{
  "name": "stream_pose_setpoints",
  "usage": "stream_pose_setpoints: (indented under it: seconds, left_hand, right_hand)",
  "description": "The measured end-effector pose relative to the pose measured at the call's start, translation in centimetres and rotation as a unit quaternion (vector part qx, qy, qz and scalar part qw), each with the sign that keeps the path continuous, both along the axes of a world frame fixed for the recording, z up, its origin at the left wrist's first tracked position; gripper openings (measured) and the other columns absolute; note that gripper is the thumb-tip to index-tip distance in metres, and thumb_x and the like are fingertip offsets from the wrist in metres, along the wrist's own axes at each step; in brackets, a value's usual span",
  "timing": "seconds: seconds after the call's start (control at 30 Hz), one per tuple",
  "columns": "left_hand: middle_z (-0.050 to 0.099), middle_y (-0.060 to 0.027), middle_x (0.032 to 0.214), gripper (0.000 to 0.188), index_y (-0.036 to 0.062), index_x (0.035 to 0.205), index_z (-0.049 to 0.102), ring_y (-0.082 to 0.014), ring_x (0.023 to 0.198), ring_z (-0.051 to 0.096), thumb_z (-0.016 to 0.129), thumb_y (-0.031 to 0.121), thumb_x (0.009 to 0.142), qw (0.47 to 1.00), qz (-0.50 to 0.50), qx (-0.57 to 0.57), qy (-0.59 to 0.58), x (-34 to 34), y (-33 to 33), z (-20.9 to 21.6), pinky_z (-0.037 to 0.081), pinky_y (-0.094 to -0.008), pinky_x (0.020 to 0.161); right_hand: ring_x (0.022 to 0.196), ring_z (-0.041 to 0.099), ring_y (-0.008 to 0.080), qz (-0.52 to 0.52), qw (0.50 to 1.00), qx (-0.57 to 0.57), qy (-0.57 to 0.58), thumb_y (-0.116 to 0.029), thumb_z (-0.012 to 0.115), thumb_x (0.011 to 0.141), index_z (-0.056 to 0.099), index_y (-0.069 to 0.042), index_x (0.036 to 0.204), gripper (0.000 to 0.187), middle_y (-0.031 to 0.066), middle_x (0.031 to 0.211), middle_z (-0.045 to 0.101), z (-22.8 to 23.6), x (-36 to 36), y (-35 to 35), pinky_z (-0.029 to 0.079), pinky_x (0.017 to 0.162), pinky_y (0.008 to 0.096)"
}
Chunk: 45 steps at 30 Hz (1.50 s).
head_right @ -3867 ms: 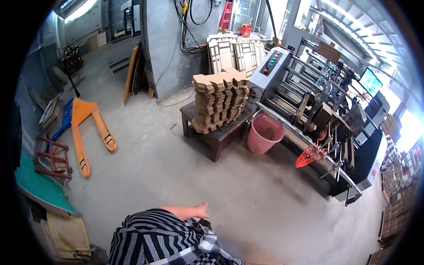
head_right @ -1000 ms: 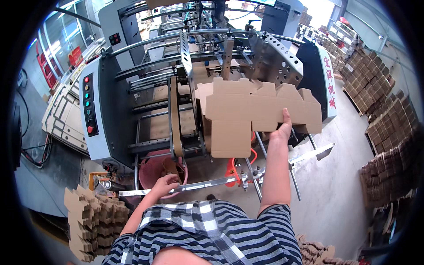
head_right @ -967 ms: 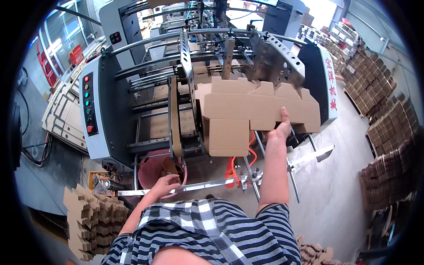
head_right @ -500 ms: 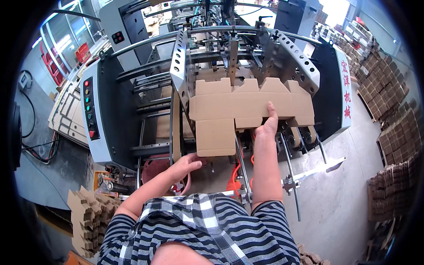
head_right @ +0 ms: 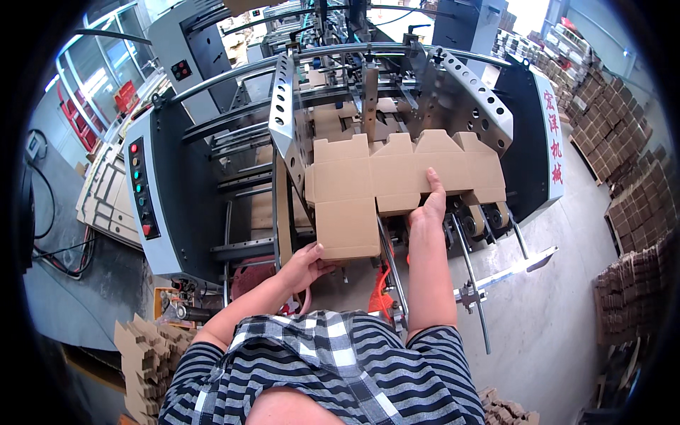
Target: The person repeatedly picks up stacks of flat cardboard pieces from a pile and places them into a cardboard processing machine. The person handles the cardboard by hand, feeding it into the machine's input area in a repetitive cycle.
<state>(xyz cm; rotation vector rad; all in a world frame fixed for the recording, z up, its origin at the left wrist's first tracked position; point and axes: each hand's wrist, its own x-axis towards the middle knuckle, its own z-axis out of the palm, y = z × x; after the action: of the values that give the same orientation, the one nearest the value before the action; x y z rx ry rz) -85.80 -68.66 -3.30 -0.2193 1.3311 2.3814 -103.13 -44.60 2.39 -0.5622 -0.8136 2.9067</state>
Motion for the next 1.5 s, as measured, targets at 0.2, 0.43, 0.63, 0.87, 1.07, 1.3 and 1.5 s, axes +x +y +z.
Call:
stream_pose_setpoints:
  seconds: [0.2, 0.43, 0.63, 0.87, 1.07, 1.3, 1.5]
  left_hand:
    - [0.051, -0.0116, 0.123, 0.064, -0.0024, 0.132, 0.038, -0.0214, 0.112, 0.052, 0.064, 0.034, 0.086, 0.992, -0.049, -0.110, 0.033, -0.2, 1.3, 2.9, 0.043, -0.0360, 0.094]
    - [0.056, -0.0115, 0.116, 0.062, -0.0016, 0.127, 0.044, -0.0213, 0.103, 0.055, 0.065, 0.039, 0.084, 0.990, 0.024, -0.139, 0.001, -1.1, 0.6, 2.6, 0.044, -0.0348, 0.090]
    - [0.060, -0.0088, 0.106, 0.053, -0.0016, 0.120, 0.052, -0.0164, 0.090, 0.058, 0.065, 0.036, 0.085, 0.987, 0.065, -0.147, -0.001, -1.5, 0.8, 2.9, 0.047, -0.0299, 0.079]
    - [0.060, -0.0096, 0.104, 0.054, -0.0022, 0.117, 0.050, -0.0177, 0.087, 0.060, 0.065, 0.038, 0.084, 0.988, 0.063, -0.140, -0.023, -0.9, 0.5, 3.3, 0.047, -0.0298, 0.077]
    - [0.059, -0.0102, 0.103, 0.061, -0.0021, 0.116, 0.049, -0.0177, 0.086, 0.060, 0.067, 0.044, 0.081, 0.989, 0.034, -0.145, -0.014, -1.5, 0.5, 3.4, 0.046, -0.0290, 0.077]
    - [0.058, -0.0091, 0.102, 0.060, -0.0021, 0.116, 0.050, -0.0159, 0.083, 0.060, 0.067, 0.044, 0.080, 0.988, 0.011, -0.149, -0.026, -1.9, 1.2, 3.9, 0.045, -0.0270, 0.073]
    - [0.059, -0.0094, 0.102, 0.061, -0.0022, 0.115, 0.051, -0.0148, 0.079, 0.060, 0.067, 0.044, 0.079, 0.988, 0.005, -0.155, -0.024, -2.6, 1.8, 4.3, 0.045, -0.0259, 0.070]
  right_hand:
    - [0.105, 0.057, 0.0302, 0.020, 0.999, 0.011, 0.038, -0.022, 0.073, 0.075, 0.053, -0.007, 0.118, 0.050, 0.0089, 0.114, 0.059, 0.7, -0.7, 1.5, 0.047, 0.090, 0.0526]
    - [0.107, 0.056, 0.0284, 0.001, 0.999, -0.027, -0.022, -0.018, 0.075, 0.074, 0.051, -0.006, 0.122, 0.055, 0.0080, 0.116, 0.058, -1.0, -1.2, 0.2, 0.045, 0.094, 0.0479]
    - [0.108, 0.055, 0.0305, 0.035, 0.997, -0.047, -0.054, -0.021, 0.077, 0.072, 0.049, -0.008, 0.125, 0.061, 0.0083, 0.117, 0.057, -2.6, -2.5, 0.1, 0.043, 0.095, 0.0511]
    - [0.105, 0.055, 0.0279, 0.003, 1.000, -0.018, -0.021, -0.015, 0.076, 0.073, 0.050, -0.004, 0.123, 0.058, 0.0089, 0.115, 0.057, -2.6, -2.4, -0.2, 0.045, 0.093, 0.0461]
    - [0.105, 0.056, 0.0263, 0.003, 0.998, -0.012, -0.054, -0.015, 0.077, 0.072, 0.049, -0.003, 0.123, 0.059, 0.0089, 0.114, 0.058, -3.4, -3.8, 0.1, 0.045, 0.094, 0.0447]
    - [0.106, 0.055, 0.0303, 0.032, 0.998, 0.029, -0.053, -0.015, 0.073, 0.074, 0.051, -0.004, 0.119, 0.051, 0.0116, 0.114, 0.059, -2.0, -5.0, -0.4, 0.043, 0.095, 0.0475]
    - [0.104, 0.056, 0.0307, 0.067, 0.992, 0.035, -0.104, -0.016, 0.073, 0.073, 0.054, -0.005, 0.115, 0.047, 0.0114, 0.112, 0.060, -1.5, -7.0, -0.5, 0.042, 0.095, 0.0488]
